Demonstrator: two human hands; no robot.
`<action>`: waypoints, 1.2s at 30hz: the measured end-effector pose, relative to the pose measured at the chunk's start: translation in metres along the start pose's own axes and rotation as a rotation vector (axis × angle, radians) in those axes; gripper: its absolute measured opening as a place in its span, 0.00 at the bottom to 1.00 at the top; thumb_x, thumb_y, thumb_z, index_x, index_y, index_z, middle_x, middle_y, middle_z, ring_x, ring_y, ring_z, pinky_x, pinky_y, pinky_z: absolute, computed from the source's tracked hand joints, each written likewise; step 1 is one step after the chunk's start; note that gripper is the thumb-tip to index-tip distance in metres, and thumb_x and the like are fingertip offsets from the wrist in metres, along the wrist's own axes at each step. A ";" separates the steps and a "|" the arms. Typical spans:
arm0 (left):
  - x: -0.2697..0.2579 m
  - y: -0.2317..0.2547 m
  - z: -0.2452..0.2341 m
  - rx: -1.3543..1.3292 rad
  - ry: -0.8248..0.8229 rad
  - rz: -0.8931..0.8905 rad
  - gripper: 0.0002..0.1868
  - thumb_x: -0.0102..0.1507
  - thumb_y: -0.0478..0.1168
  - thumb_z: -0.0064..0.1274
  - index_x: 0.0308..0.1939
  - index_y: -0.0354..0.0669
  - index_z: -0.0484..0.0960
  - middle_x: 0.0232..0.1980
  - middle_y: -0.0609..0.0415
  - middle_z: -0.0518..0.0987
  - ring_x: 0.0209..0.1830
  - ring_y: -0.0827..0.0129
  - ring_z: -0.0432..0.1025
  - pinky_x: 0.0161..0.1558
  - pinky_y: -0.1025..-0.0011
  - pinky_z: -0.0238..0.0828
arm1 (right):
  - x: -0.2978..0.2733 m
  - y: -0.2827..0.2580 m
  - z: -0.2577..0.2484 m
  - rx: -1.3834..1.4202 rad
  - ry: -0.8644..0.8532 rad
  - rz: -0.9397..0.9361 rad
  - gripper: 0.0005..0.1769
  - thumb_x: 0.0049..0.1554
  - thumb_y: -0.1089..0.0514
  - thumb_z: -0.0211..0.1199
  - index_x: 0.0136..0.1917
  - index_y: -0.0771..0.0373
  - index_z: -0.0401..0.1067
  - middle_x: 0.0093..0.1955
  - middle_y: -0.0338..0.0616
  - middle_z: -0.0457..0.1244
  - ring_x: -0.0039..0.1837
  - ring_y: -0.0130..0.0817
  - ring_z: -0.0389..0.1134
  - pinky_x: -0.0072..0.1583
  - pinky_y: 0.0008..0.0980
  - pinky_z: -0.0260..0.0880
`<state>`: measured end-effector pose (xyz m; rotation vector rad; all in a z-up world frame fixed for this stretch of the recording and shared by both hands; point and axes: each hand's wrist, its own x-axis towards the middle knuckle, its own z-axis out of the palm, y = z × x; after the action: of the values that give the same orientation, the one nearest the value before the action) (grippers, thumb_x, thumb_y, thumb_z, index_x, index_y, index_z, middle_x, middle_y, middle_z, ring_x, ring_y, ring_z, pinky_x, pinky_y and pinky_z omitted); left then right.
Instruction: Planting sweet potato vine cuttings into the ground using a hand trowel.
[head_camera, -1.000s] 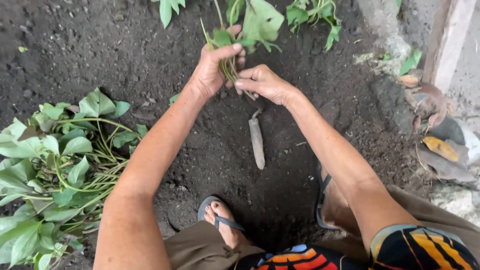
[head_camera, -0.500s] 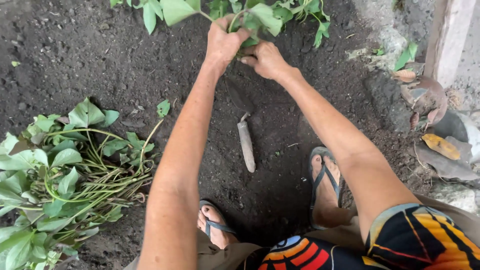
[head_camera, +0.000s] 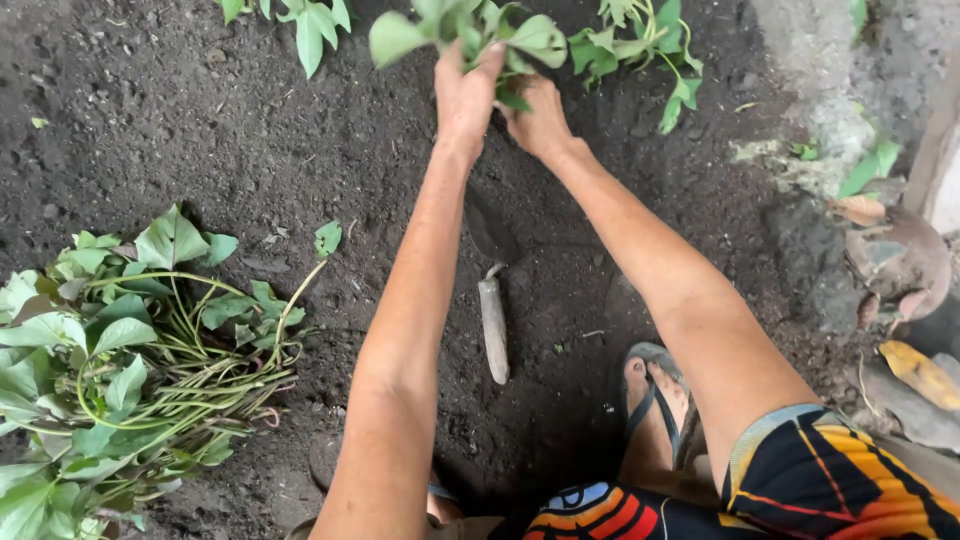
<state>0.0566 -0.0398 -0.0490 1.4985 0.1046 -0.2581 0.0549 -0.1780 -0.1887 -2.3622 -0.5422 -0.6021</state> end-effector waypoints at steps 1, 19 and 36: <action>0.015 -0.009 0.005 -0.013 -0.031 0.067 0.20 0.63 0.41 0.53 0.56 0.35 0.80 0.56 0.44 0.84 0.57 0.53 0.79 0.61 0.57 0.78 | 0.002 0.017 0.010 0.035 0.004 0.065 0.13 0.64 0.68 0.61 0.35 0.68 0.71 0.39 0.52 0.67 0.42 0.51 0.65 0.41 0.48 0.64; 0.088 -0.067 -0.010 -0.080 0.043 -0.084 0.25 0.64 0.43 0.53 0.64 0.36 0.76 0.61 0.44 0.82 0.64 0.53 0.75 0.64 0.59 0.74 | 0.005 0.086 0.067 -0.204 -0.527 0.411 0.07 0.60 0.60 0.63 0.40 0.62 0.71 0.40 0.50 0.65 0.43 0.55 0.66 0.41 0.51 0.65; 0.084 -0.080 0.009 0.251 -0.111 -0.101 0.32 0.65 0.55 0.43 0.69 0.42 0.71 0.67 0.45 0.79 0.68 0.52 0.72 0.67 0.55 0.70 | 0.028 0.063 0.027 0.130 -0.821 0.817 0.14 0.64 0.63 0.51 0.63 0.62 0.63 0.57 0.54 0.58 0.58 0.50 0.59 0.63 0.54 0.62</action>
<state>0.1182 -0.0614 -0.1451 1.7262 0.0605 -0.4478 0.1175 -0.1989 -0.2229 -2.3508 0.0986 0.7638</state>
